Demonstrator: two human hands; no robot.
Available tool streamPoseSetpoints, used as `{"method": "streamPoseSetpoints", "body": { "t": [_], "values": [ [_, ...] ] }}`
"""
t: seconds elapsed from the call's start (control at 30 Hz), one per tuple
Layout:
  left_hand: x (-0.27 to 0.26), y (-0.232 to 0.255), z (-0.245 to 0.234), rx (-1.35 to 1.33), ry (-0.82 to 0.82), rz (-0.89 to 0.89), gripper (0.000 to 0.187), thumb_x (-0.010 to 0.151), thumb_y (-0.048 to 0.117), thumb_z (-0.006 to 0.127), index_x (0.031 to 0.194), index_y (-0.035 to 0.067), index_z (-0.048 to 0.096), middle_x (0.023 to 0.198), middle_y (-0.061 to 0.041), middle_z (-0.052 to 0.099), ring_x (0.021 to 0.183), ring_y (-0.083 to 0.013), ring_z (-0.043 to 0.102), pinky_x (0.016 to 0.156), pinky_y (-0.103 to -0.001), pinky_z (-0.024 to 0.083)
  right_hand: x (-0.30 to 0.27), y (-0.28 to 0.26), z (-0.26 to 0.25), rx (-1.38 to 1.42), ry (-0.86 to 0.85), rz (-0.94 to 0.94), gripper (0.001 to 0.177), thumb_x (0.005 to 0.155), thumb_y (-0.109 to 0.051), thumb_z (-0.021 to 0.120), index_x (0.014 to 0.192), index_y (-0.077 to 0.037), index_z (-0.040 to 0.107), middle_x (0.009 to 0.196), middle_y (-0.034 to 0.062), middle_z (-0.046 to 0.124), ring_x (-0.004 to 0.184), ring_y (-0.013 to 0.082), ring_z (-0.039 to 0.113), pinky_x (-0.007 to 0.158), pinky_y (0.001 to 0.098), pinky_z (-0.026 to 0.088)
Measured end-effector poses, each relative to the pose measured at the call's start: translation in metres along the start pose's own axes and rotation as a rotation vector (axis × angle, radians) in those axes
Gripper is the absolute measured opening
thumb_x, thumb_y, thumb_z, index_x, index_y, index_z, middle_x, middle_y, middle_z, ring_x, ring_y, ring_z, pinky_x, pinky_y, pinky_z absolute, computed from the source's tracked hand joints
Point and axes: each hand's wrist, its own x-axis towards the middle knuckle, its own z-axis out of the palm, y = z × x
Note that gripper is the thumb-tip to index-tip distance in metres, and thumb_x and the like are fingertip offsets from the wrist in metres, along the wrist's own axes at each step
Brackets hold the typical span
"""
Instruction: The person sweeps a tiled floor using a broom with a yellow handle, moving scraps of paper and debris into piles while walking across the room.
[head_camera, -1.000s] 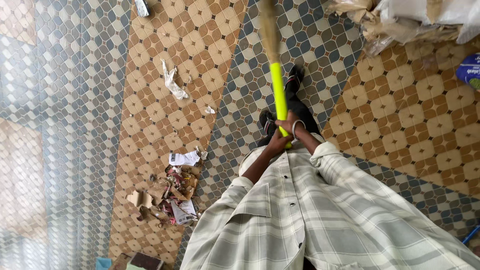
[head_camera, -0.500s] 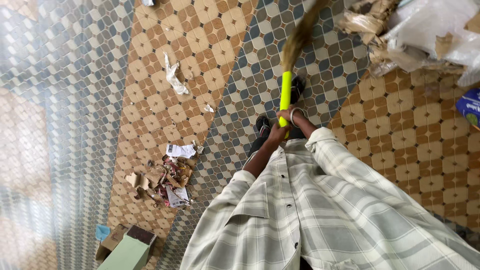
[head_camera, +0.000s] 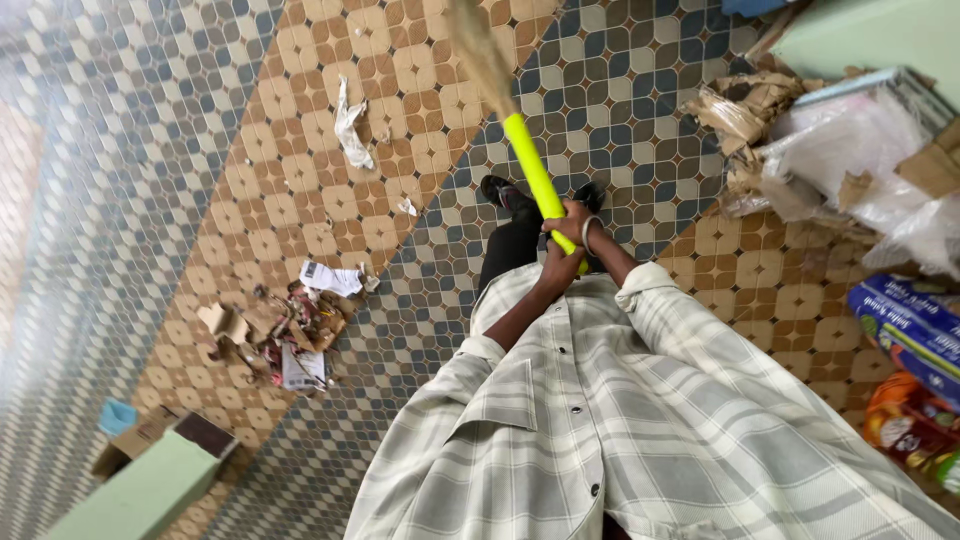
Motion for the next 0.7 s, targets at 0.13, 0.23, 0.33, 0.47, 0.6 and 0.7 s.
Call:
{"method": "streamPoseSetpoints", "body": {
  "t": [0.13, 0.23, 0.33, 0.47, 0.6, 0.7],
  "values": [
    [0.02, 0.012, 0.008, -0.029, -0.063, 0.07, 0.04, 0.087, 0.014, 0.069, 0.112, -0.003, 0.043, 0.083, -0.01, 0.065, 0.066, -0.0197, 0.068, 0.053, -0.033, 0.055, 0.0, 0.001, -0.024, 0.226, 0.145, 0.011, 0.047, 0.07, -0.032, 0.084, 0.102, 0.0, 0.071, 0.093, 0.0138, 0.074, 0.08, 0.0222, 0.071, 0.075, 0.0373, 0.058],
    [0.035, 0.02, 0.008, -0.059, -0.159, -0.003, 0.03, 0.085, 0.013, 0.069, 0.107, -0.004, 0.056, 0.077, -0.009, 0.065, 0.059, -0.0189, 0.064, 0.049, -0.032, 0.051, -0.004, -0.006, -0.036, 0.298, 0.227, 0.088, 0.04, 0.072, -0.028, 0.083, 0.098, 0.0, 0.072, 0.089, 0.0126, 0.074, 0.074, 0.0209, 0.07, 0.069, 0.0366, 0.058],
    [0.058, 0.035, 0.0, -0.003, -0.179, -0.096, 0.023, 0.085, 0.014, 0.071, 0.099, -0.004, 0.066, 0.074, -0.008, 0.065, 0.057, -0.0175, 0.061, 0.048, -0.031, 0.047, 0.012, -0.019, -0.045, 0.27, 0.237, 0.236, 0.037, 0.072, -0.026, 0.081, 0.098, -0.001, 0.071, 0.086, 0.0118, 0.073, 0.07, 0.0218, 0.07, 0.064, 0.037, 0.058],
    [0.058, 0.035, -0.038, -0.073, -0.065, -0.166, 0.014, 0.083, 0.012, 0.073, 0.091, 0.001, 0.069, 0.072, -0.004, 0.066, 0.056, -0.014, 0.061, 0.048, -0.029, 0.047, 0.038, -0.038, -0.012, 0.234, 0.116, 0.366, 0.04, 0.073, -0.028, 0.081, 0.097, 0.002, 0.071, 0.084, 0.0118, 0.072, 0.069, 0.0228, 0.069, 0.059, 0.0389, 0.057],
    [0.07, 0.045, -0.085, -0.252, 0.094, -0.13, 0.011, 0.084, 0.011, 0.071, 0.091, 0.004, 0.066, 0.07, -0.002, 0.062, 0.054, -0.0147, 0.056, 0.047, -0.03, 0.044, 0.098, -0.079, 0.026, 0.032, 0.007, 0.35, 0.043, 0.073, -0.03, 0.081, 0.099, 0.003, 0.071, 0.086, 0.0152, 0.073, 0.069, 0.0242, 0.07, 0.059, 0.0392, 0.057],
    [0.098, 0.085, -0.117, -0.321, 0.157, 0.009, 0.017, 0.089, 0.013, 0.07, 0.098, -0.001, 0.066, 0.073, -0.005, 0.06, 0.054, -0.0149, 0.053, 0.047, -0.03, 0.041, 0.149, -0.13, 0.031, 0.077, -0.043, 0.167, 0.045, 0.072, -0.029, 0.083, 0.098, 0.005, 0.073, 0.086, 0.0153, 0.074, 0.069, 0.0228, 0.071, 0.06, 0.037, 0.057]
  ]
}}
